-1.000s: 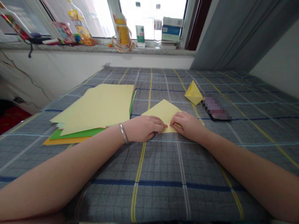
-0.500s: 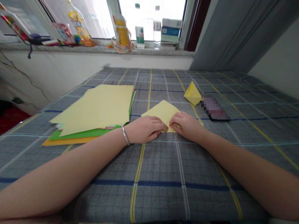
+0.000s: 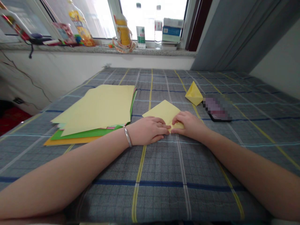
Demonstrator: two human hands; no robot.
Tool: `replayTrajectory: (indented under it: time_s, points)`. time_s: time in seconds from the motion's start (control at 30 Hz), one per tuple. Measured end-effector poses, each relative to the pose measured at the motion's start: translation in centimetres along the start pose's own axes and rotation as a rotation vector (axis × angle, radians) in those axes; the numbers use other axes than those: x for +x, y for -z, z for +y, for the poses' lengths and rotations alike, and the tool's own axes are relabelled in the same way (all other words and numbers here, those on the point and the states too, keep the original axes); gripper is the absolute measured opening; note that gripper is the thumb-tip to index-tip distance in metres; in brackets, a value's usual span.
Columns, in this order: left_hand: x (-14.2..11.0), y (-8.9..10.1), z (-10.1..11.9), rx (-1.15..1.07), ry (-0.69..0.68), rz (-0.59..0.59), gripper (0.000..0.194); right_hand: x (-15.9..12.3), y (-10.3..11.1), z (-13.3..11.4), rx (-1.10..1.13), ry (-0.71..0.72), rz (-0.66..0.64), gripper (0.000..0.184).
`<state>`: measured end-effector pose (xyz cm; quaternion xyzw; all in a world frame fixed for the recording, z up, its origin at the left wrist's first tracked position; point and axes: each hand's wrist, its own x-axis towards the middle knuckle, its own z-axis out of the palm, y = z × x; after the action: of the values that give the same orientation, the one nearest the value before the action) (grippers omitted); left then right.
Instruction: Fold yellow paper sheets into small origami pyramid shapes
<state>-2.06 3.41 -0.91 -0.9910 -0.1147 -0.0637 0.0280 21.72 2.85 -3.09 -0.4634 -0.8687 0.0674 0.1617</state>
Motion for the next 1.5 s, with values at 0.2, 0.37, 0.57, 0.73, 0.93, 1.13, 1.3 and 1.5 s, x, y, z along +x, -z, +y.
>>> replayTrajectory:
  time_s: [0.2,0.37,0.57,0.73,0.93,1.13,1.3,1.5]
  points:
    - [0.1,0.1,0.2,0.013,0.003,0.0,0.025,0.2,0.3,0.1,-0.024,-0.042,-0.026,0.032]
    - [0.2,0.2,0.1,0.008,0.003,0.004,0.025,0.3,1.1,-0.2,-0.088,-0.113,-0.078,0.035]
    - [0.2,0.5,-0.3,-0.053,0.005,-0.015,0.022,0.3,2.4,-0.3,-0.111,-0.217,-0.202,0.036]
    - [0.0,0.7,-0.6,-0.078,0.009,-0.012,0.023,-0.1,3.3,0.4,-0.142,-0.343,-0.305,0.038]
    - [-0.1,1.1,-0.6,-0.074,0.009,-0.012,0.021,-0.7,4.3,1.5,-0.164,-0.465,-0.393,0.039]
    - [-0.4,1.3,-0.7,-0.092,0.008,-0.012,0.022,-1.3,5.0,2.8,-0.125,-0.5,-0.438,0.036]
    - [-0.5,1.1,-0.9,-0.115,0.009,-0.005,0.023,-1.8,5.3,3.9,-0.099,-0.504,-0.444,0.033]
    - [-0.4,0.9,-1.2,-0.189,0.007,0.043,0.021,-1.9,5.7,4.7,-0.018,-0.441,-0.473,0.028]
